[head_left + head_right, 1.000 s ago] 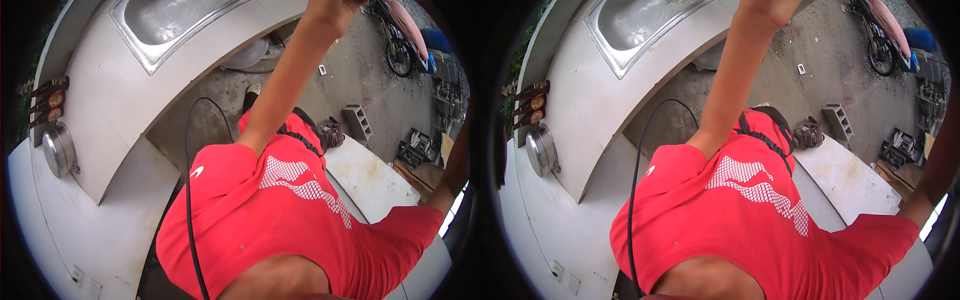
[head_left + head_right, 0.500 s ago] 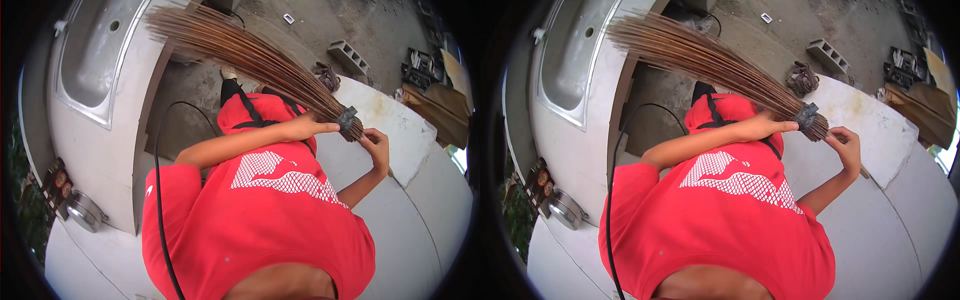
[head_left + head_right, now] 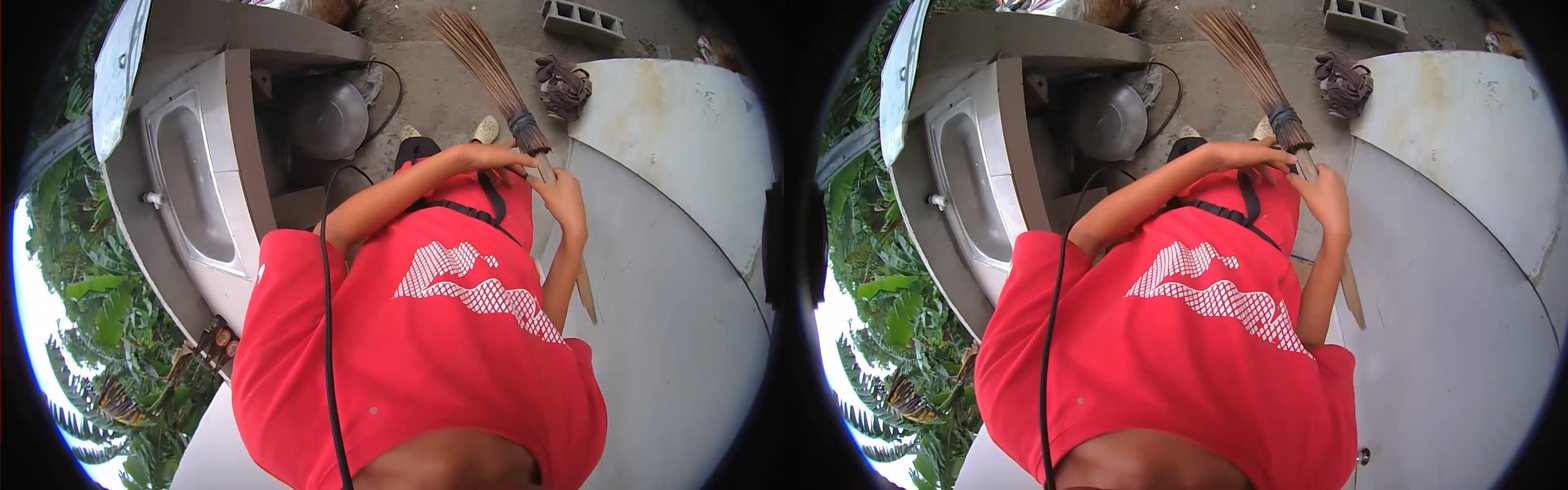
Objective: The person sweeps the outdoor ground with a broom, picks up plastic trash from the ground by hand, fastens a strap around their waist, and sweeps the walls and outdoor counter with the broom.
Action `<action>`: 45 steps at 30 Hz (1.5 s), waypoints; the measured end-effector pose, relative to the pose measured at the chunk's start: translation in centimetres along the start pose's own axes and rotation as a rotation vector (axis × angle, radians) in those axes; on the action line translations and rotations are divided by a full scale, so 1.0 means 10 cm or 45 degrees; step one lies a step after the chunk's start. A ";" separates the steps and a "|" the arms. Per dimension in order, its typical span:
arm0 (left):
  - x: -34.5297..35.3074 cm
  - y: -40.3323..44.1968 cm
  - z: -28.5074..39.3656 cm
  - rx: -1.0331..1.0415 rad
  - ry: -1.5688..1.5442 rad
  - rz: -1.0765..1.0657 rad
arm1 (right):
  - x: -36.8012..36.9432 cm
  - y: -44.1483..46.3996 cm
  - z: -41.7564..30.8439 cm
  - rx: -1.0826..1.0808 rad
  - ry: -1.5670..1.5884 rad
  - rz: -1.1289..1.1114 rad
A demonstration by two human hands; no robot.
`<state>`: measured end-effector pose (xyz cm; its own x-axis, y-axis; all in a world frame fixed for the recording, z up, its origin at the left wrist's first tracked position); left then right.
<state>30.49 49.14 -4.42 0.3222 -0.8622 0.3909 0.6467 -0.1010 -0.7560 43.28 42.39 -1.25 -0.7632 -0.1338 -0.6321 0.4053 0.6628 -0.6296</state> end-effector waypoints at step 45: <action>-1.91 1.11 -2.10 -0.797 0.677 -0.158 | 3.55 0.53 -1.62 1.446 3.127 0.992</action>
<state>17.00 54.01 -31.33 -0.1974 -0.9303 0.3091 0.1009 -0.3329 -0.9375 10.20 53.07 -19.72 0.7637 0.6428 -0.0604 0.0628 -0.1671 -0.9839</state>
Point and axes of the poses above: each hand's wrist, its own y-axis towards the middle knuckle, its own x-axis out of the palm, z = x × y, the point moved 7 cm from there along y, towards the middle knuckle, and after that the axes turned 3 degrees about z, right-handed, at the moved point
